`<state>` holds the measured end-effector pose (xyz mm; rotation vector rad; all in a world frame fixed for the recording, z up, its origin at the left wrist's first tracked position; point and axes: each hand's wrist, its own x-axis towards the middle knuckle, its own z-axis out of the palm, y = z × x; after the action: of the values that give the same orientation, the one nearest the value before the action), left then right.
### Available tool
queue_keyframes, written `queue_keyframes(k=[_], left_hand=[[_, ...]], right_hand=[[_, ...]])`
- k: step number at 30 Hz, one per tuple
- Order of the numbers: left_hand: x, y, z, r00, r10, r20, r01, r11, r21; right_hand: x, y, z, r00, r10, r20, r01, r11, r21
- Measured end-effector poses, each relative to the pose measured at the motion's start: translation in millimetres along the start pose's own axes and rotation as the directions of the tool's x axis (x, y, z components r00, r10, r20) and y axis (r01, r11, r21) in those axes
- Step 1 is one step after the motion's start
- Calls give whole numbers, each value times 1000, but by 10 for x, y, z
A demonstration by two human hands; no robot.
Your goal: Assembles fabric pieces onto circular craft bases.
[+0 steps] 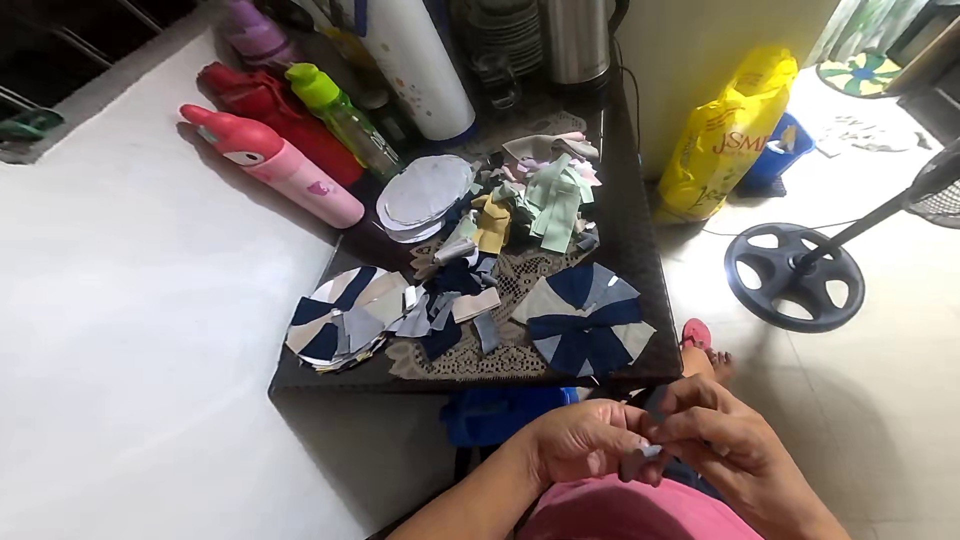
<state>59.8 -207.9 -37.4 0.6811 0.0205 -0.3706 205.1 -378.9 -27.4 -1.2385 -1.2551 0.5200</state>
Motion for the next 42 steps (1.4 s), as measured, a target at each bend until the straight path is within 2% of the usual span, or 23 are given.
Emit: queue_keyframes(k=[6, 8, 10, 11, 13, 16, 18, 20, 22, 25, 29, 33, 42], left_hand=[[-22, 66, 171, 985, 84, -149, -54, 978, 200], [-24, 80, 260, 952, 173, -251, -89, 945, 314], [-27, 101, 331, 895, 277, -351, -97, 887, 452], [-31, 117, 352, 869, 324, -374, -96, 852, 515], [-41, 152, 371, 828, 411, -380, -81, 759, 646], [-52, 192, 384, 785, 509, -353, 10, 560, 829], [-52, 196, 385, 755, 577, -311, 63, 408, 911], [-47, 213, 370, 741, 609, -283, 87, 331, 940], [-42, 250, 329, 737, 611, -290, 85, 342, 936], [-41, 345, 240, 736, 579, -351, 86, 434, 897], [-17, 533, 116, 724, 542, -427, 168, 461, 871], [21, 696, 13, 688, 533, -492, 245, 467, 849], [49, 966, -153, 644, 501, -579, 381, 446, 810]], right_hand=[[-53, 32, 29, 997, 28, -77, -27, 1000, 13], [-88, 55, 55, 988, 95, -122, -86, 993, 76], [-117, 47, 80, 959, 232, -166, -203, 964, 173], [-121, 27, 92, 933, 322, -160, -280, 930, 237], [-115, -8, 99, 879, 473, -60, -414, 820, 396], [-100, 8, 86, 840, 533, 103, -489, 661, 569], [-55, 2, 95, 812, 572, 114, -510, 601, 616], [13, -11, 116, 783, 616, 91, -528, 579, 622], [78, 13, 136, 772, 633, 54, -533, 599, 598], [199, 59, 148, 769, 639, -7, -538, 653, 533], [458, 148, 150, 792, 604, -91, -554, 773, 309], [708, 216, 140, 825, 549, -131, -542, 836, 89], [1101, 362, 160, 832, 527, -172, -553, 812, -186]])
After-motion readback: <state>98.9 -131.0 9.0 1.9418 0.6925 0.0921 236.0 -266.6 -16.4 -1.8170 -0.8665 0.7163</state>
